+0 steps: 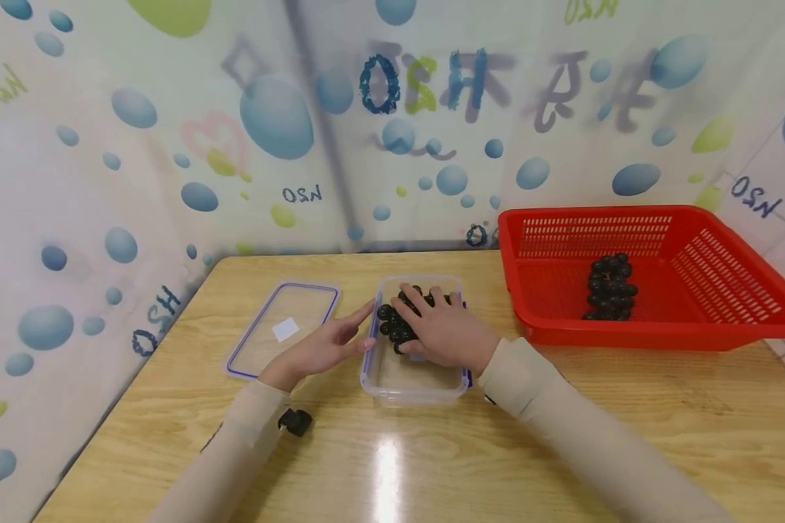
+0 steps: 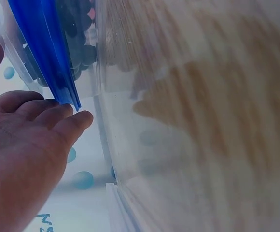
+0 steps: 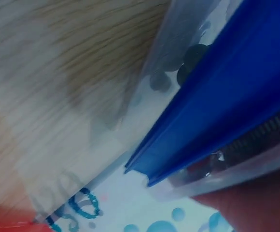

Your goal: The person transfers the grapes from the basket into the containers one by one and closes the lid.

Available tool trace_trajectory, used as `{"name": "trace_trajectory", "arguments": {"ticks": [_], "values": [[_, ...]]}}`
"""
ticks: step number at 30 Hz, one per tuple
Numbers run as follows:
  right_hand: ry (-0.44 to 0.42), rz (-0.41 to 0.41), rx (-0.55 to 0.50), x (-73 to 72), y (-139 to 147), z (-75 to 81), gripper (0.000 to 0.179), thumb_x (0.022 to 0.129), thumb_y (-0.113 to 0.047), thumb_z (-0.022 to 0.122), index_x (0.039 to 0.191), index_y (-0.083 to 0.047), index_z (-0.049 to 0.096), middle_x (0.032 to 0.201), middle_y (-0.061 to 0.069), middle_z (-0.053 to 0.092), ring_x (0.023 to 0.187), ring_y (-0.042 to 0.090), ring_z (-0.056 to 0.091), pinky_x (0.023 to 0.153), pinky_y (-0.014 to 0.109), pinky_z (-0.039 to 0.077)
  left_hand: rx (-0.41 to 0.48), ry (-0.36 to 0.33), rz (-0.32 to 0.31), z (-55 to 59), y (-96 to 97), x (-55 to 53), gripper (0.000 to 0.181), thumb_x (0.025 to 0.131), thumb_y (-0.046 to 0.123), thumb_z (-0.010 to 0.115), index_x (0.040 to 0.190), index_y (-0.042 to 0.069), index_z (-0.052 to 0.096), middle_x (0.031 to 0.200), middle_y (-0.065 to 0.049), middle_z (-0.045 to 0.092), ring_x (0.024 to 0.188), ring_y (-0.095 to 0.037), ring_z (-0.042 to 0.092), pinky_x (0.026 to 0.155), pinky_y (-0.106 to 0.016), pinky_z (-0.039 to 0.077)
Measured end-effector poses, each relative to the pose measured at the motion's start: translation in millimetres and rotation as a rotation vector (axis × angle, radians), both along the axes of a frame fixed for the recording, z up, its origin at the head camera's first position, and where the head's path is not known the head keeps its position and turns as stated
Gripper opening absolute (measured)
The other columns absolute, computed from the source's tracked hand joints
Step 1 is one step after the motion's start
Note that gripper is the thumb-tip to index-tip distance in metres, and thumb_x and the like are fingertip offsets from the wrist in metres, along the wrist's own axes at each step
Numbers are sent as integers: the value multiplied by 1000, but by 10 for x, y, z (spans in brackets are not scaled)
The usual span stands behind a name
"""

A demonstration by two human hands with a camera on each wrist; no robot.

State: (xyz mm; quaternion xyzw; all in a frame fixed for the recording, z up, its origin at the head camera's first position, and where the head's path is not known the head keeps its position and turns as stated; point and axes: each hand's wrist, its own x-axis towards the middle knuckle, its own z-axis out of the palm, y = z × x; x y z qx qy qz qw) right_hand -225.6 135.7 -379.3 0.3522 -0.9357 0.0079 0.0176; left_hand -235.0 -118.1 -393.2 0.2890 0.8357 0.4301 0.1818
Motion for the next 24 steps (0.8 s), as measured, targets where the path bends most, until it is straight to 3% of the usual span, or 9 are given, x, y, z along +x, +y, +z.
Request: {"name": "trace_trajectory", "arguments": {"ticks": [6,13,19,24], "values": [[-50,-70,24,39,-89,-26,80,99,-56,48,159,-13,17,164,11,5,141,42,20,102,75,23,2,0,1,-1,3,13,72,102,27,56,158,10,12,162,-9,9,146,-21,14,116,-41,20],[-4,-60,-2,71,-71,-53,82,97,-55,52,159,-13,17,164,11,4,141,42,22,101,75,26,17,-14,8,11,8,30,72,102,23,56,158,12,12,162,-5,9,146,-21,13,117,-42,19],[6,-53,-44,51,-56,-71,82,97,-55,53,159,-14,19,164,11,6,140,42,23,101,75,25,17,2,15,24,5,31,71,102,23,56,158,15,13,162,-4,10,146,-23,14,117,-44,19],[-44,-35,-154,49,-1,-27,78,97,-54,53,158,-14,24,163,10,8,142,42,19,105,74,17,20,7,9,21,6,40,71,103,22,55,158,13,11,162,-7,8,146,-25,13,117,-45,18]]}}
